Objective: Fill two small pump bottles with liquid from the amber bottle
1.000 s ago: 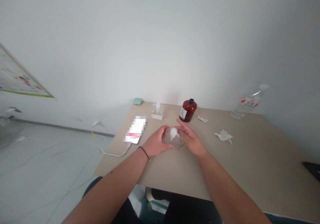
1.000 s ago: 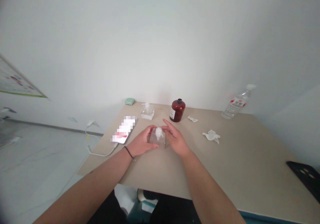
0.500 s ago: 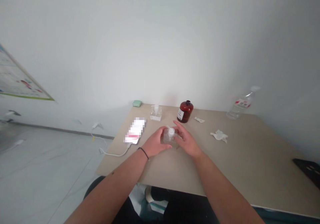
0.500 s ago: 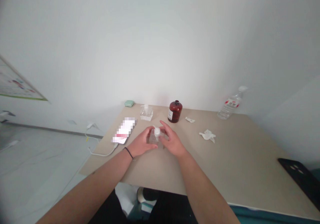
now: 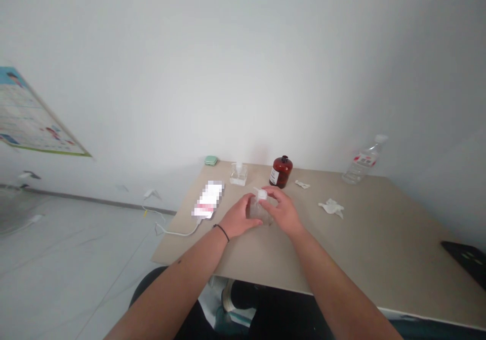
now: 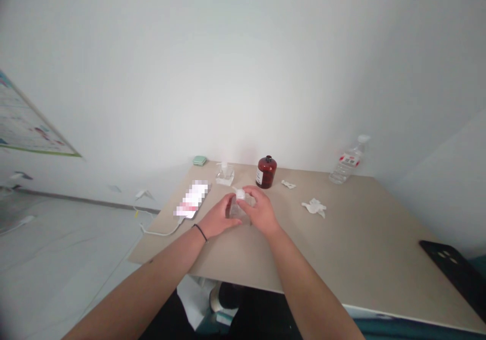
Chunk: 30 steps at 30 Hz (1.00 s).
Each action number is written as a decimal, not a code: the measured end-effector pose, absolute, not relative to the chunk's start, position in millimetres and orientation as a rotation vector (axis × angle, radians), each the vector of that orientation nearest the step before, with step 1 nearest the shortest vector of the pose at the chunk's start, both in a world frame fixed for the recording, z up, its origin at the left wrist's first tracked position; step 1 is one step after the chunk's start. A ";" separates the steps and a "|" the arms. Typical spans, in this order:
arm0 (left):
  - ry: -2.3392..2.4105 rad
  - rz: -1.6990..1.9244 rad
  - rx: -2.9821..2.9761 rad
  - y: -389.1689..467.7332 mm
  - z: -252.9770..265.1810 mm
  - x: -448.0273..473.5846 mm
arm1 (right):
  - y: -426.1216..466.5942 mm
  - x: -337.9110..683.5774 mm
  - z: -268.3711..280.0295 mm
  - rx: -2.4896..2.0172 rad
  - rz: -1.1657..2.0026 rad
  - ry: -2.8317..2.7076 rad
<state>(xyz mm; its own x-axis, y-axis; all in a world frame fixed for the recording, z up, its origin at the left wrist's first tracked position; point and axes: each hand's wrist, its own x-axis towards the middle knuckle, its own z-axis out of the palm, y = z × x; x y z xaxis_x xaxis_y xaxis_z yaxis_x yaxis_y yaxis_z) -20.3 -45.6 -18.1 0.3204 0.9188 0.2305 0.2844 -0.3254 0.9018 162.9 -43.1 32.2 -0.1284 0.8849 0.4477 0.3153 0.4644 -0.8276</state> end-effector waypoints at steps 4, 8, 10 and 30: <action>1.088 0.997 1.788 -45.1 -18.5 -21.4 | -43.0 161.8 39.8 -1.058 0.672 -1.676; 1.090 0.996 1.809 -46.1 -16.3 -21.1 | -43.0 161.9 42.2 -1.093 0.673 -1.684; 1.085 0.999 1.817 -46.3 -15.5 -20.5 | -43.2 162.1 43.5 -1.096 0.672 -1.706; 1.111 0.958 1.800 -49.1 -11.1 -21.3 | -57.9 193.5 57.4 -1.187 0.640 -1.636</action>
<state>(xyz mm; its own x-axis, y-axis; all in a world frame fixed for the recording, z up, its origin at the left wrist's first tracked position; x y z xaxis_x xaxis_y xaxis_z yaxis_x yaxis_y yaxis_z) -21.3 -49.1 -11.1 0.3284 0.9256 0.1883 0.3225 -0.2972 0.8987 193.5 -57.9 57.4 -0.0447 0.9149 0.4011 0.4002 0.3843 -0.8320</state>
